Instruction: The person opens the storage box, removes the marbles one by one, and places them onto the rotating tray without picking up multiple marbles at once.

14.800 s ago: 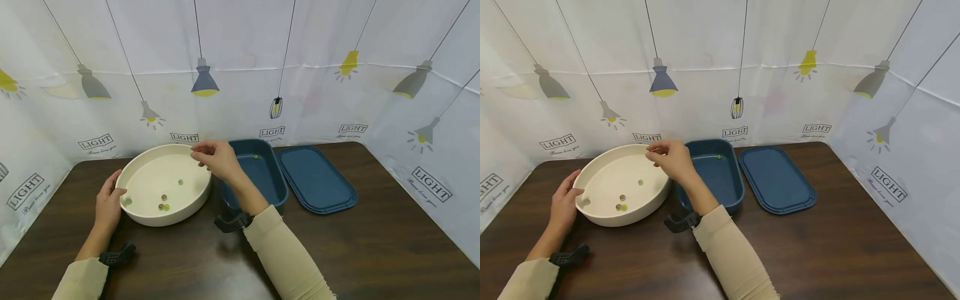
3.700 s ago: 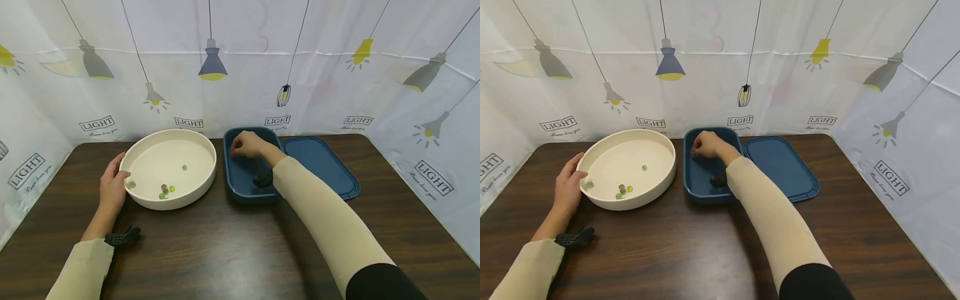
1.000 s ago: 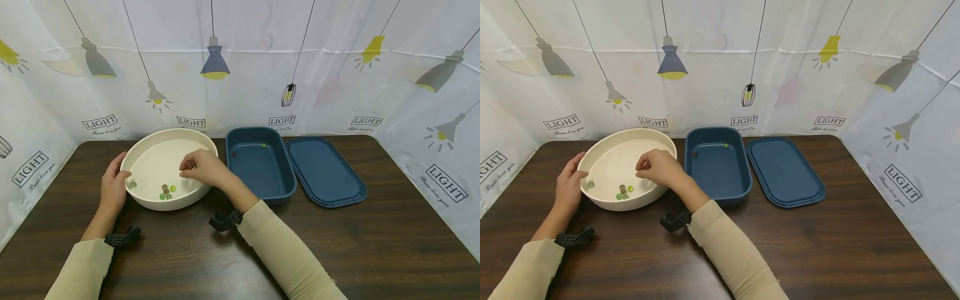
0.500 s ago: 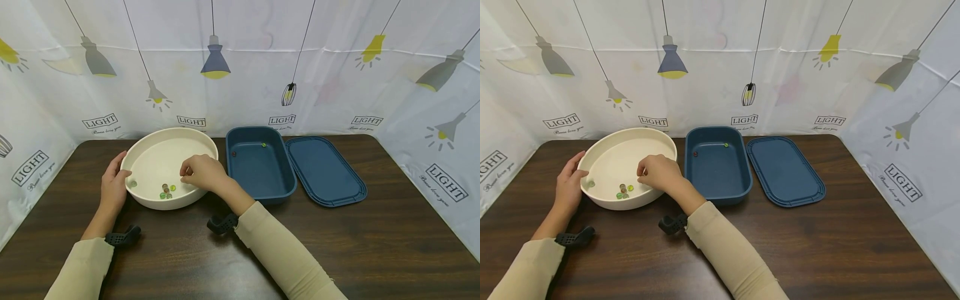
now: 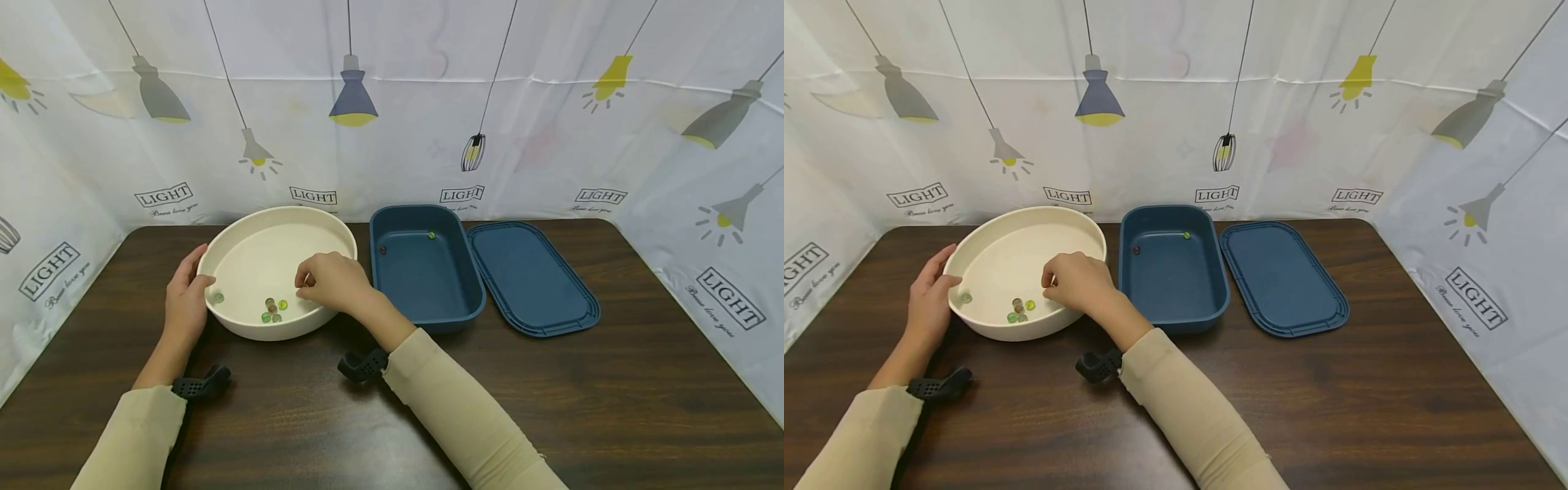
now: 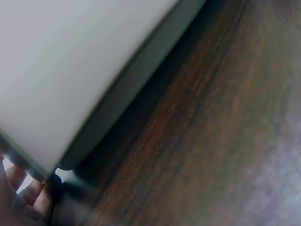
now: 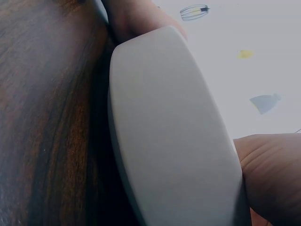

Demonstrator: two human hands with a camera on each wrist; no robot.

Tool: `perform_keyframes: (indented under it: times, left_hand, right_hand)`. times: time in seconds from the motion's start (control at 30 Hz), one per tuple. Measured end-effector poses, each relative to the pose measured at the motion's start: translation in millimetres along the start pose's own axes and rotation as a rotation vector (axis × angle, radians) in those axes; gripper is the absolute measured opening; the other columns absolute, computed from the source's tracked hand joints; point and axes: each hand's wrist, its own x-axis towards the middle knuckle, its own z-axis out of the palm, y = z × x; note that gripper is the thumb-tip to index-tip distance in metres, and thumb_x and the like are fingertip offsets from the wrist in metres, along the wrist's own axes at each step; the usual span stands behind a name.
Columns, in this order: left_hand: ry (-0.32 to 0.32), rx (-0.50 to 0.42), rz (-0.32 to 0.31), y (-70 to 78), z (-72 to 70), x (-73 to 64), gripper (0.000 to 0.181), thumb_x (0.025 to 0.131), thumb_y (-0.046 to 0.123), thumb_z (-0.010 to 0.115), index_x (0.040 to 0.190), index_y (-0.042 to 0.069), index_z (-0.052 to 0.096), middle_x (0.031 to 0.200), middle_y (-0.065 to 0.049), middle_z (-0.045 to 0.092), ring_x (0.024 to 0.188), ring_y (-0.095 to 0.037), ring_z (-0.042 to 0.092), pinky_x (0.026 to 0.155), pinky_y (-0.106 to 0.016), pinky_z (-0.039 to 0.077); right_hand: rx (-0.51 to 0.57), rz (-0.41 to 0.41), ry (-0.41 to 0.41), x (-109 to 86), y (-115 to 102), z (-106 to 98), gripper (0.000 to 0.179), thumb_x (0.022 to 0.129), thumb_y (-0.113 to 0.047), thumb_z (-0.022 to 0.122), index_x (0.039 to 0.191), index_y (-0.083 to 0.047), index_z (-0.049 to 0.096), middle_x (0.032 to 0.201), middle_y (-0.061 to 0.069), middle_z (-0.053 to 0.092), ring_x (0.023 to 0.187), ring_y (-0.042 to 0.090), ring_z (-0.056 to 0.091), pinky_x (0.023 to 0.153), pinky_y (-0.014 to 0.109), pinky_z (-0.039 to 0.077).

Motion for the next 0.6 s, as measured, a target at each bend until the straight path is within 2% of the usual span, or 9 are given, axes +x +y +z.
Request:
perform_keyframes:
  times: [0.4, 0.6]
  left_hand:
    - [-0.002, -0.009, -0.024, 1.3, 0.7, 0.9, 0.061, 0.1, 0.009, 0.036, 0.159, 0.021, 0.034, 0.164, -0.002, 0.036, 0.145, -0.019, 0.041, 0.112, -0.023, 0.038]
    - [0.004, -0.005, -0.025, 3.1, 0.9, -0.6, 0.06, 0.1, 0.01, 0.037, 0.159, 0.019, 0.035, 0.164, -0.003, 0.037, 0.143, -0.018, 0.042, 0.104, -0.014, 0.039]
  right_hand:
    - [-0.046, 0.021, 0.001, -1.0, -1.1, 1.2, 0.01, 0.094, -0.033, 0.071, 0.102, -0.031, 0.076, 0.091, -0.014, 0.074, 0.085, 0.003, 0.062, 0.074, 0.028, 0.047]
    - [-0.049, 0.028, -0.002, -1.9, -2.3, 1.1, 0.012, 0.094, -0.033, 0.07, 0.104, -0.03, 0.076, 0.092, -0.013, 0.074, 0.085, 0.004, 0.062, 0.072, 0.028, 0.047]
